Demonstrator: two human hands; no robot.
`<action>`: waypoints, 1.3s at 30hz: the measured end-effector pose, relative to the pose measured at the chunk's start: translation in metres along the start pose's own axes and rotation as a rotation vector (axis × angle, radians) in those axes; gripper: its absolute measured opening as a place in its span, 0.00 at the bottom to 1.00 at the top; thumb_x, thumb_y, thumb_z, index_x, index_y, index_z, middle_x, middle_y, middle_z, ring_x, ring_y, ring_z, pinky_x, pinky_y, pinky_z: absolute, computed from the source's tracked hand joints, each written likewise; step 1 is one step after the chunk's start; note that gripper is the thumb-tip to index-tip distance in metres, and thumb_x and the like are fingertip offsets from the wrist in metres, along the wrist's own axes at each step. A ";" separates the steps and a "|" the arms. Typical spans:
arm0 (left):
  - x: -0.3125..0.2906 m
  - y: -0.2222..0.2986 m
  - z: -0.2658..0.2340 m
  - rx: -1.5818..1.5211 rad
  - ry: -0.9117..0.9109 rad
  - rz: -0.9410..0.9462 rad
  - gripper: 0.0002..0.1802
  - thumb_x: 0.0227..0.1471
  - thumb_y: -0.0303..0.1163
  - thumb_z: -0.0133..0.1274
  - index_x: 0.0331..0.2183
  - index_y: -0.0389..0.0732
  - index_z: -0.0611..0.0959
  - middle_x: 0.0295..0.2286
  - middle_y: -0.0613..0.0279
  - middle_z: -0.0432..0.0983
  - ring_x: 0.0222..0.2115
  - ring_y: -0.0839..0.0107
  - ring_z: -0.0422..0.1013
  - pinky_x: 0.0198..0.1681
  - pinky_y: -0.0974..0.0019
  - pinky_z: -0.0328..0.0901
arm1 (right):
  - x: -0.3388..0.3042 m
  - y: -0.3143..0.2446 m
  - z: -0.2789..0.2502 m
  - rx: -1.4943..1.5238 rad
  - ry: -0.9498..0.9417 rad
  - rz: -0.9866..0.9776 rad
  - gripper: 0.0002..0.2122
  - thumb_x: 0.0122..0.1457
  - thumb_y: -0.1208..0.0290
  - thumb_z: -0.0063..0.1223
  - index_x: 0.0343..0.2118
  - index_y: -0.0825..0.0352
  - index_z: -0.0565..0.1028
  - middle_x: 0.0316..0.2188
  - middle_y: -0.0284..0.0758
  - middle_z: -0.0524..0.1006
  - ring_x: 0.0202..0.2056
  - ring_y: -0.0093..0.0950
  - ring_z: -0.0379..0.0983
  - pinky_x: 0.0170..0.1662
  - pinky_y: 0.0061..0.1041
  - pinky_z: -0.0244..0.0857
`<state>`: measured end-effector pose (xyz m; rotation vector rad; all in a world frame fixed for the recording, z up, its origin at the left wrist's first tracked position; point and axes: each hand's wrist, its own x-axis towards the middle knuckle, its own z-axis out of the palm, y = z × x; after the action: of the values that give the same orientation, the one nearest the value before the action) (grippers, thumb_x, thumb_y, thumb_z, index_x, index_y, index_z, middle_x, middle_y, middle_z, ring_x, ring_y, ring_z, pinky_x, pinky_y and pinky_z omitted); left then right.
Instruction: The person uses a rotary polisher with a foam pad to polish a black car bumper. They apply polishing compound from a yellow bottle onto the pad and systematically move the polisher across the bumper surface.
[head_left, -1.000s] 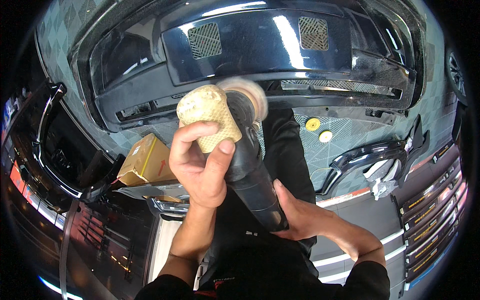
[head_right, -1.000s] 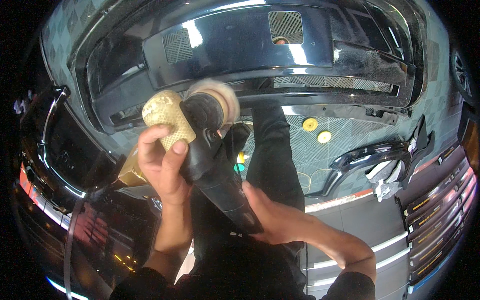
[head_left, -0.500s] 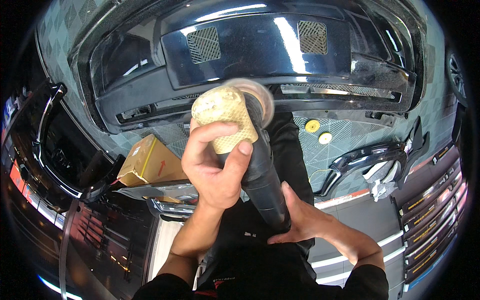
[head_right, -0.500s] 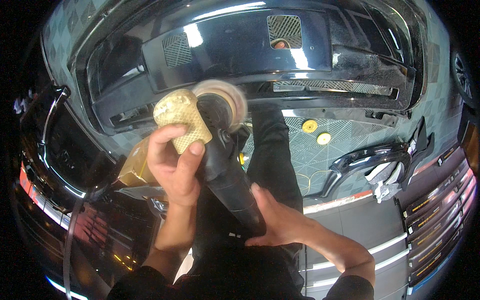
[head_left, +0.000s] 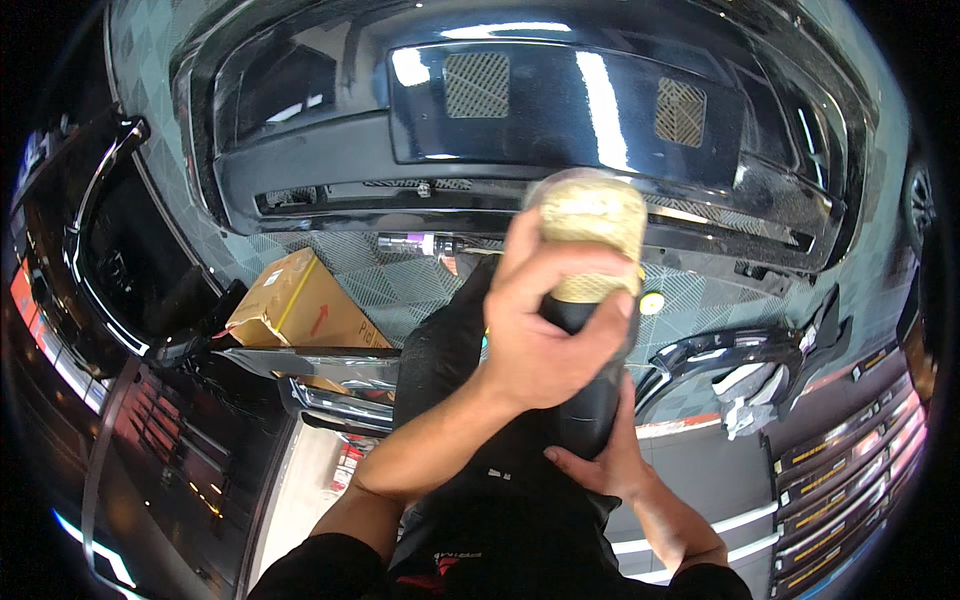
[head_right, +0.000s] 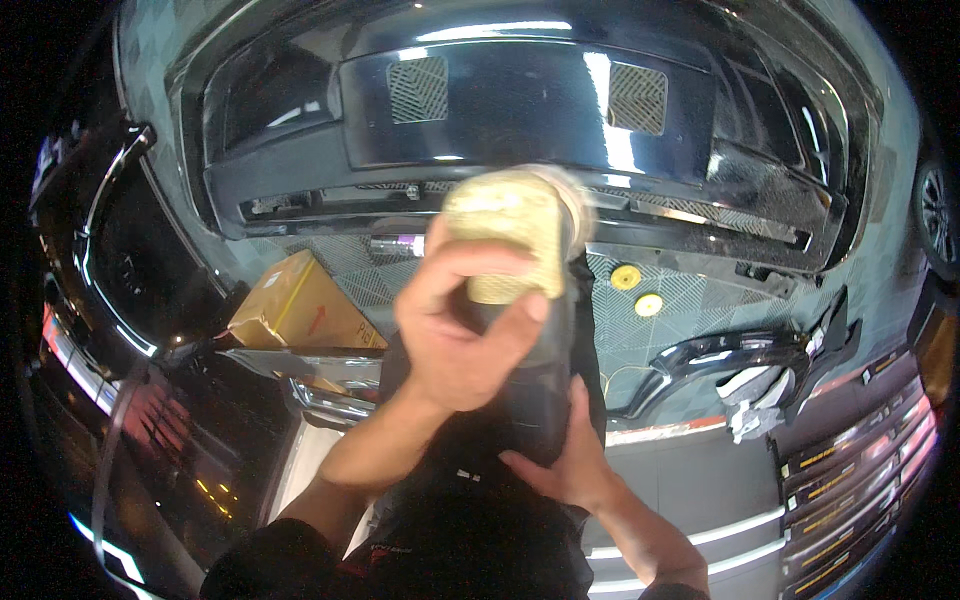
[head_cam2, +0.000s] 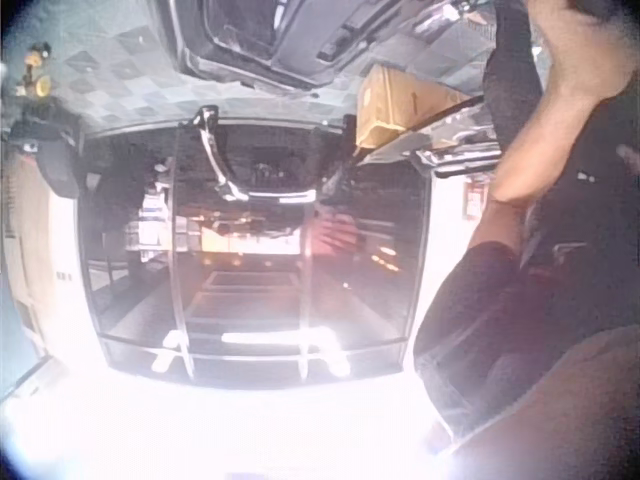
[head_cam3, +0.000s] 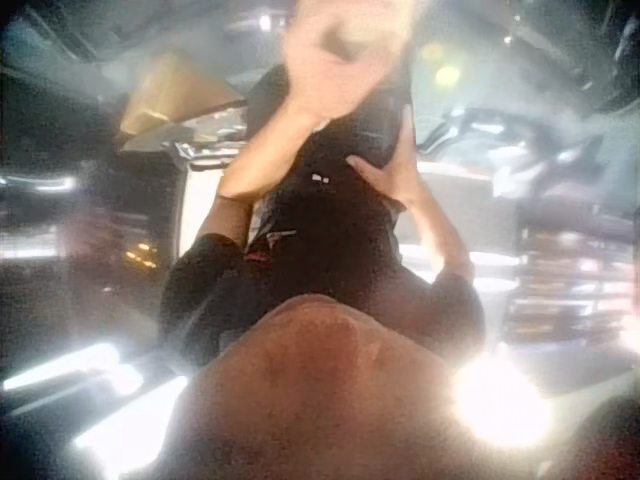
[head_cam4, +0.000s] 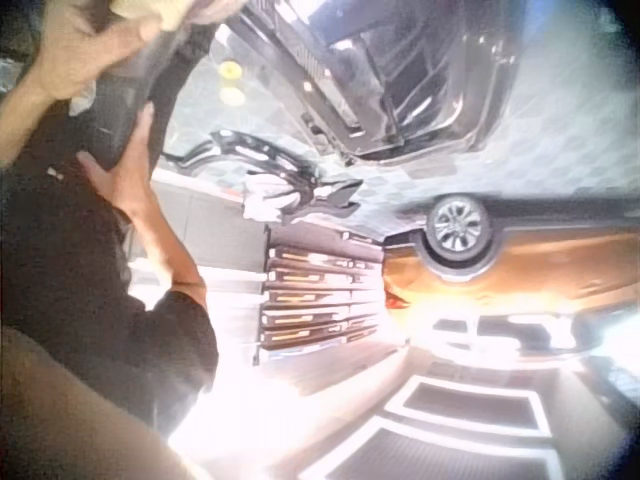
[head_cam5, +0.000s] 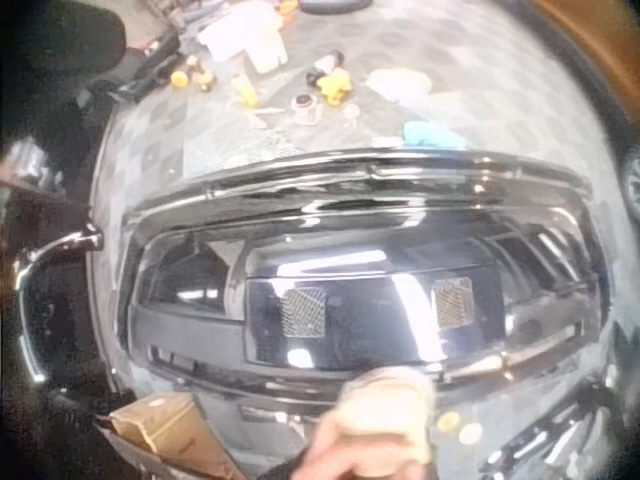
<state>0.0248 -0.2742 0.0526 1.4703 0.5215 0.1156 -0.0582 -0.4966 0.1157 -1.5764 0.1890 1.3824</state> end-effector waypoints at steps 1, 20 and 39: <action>0.001 0.000 0.005 0.003 -0.015 0.000 0.16 0.45 0.19 0.65 0.40 0.40 0.86 0.48 0.49 0.74 0.52 0.54 0.73 0.57 0.57 0.65 | -0.003 0.002 0.002 0.015 0.033 -0.011 0.59 0.51 0.64 0.77 0.69 0.82 0.36 0.64 0.57 0.64 0.66 0.44 0.63 0.67 0.38 0.58; -0.027 0.001 -0.078 0.051 0.227 -0.039 0.17 0.50 0.23 0.65 0.42 0.39 0.78 0.42 0.59 0.77 0.44 0.69 0.71 0.52 0.64 0.64 | 0.045 -0.022 0.035 -0.311 -0.112 -0.114 0.47 0.55 0.64 0.69 0.70 0.75 0.49 0.58 0.57 0.67 0.60 0.55 0.67 0.62 0.45 0.64; -0.031 0.001 -0.087 0.032 0.282 -0.056 0.15 0.50 0.22 0.66 0.39 0.40 0.78 0.43 0.57 0.75 0.45 0.67 0.71 0.54 0.62 0.64 | 0.056 -0.022 0.042 -0.248 -0.079 -0.155 0.45 0.55 0.65 0.68 0.71 0.72 0.51 0.60 0.55 0.67 0.60 0.53 0.69 0.62 0.42 0.65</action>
<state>-0.0369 -0.2062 0.0611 1.4778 0.7956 0.2735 -0.0525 -0.4284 0.0881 -1.6959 -0.1553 1.3825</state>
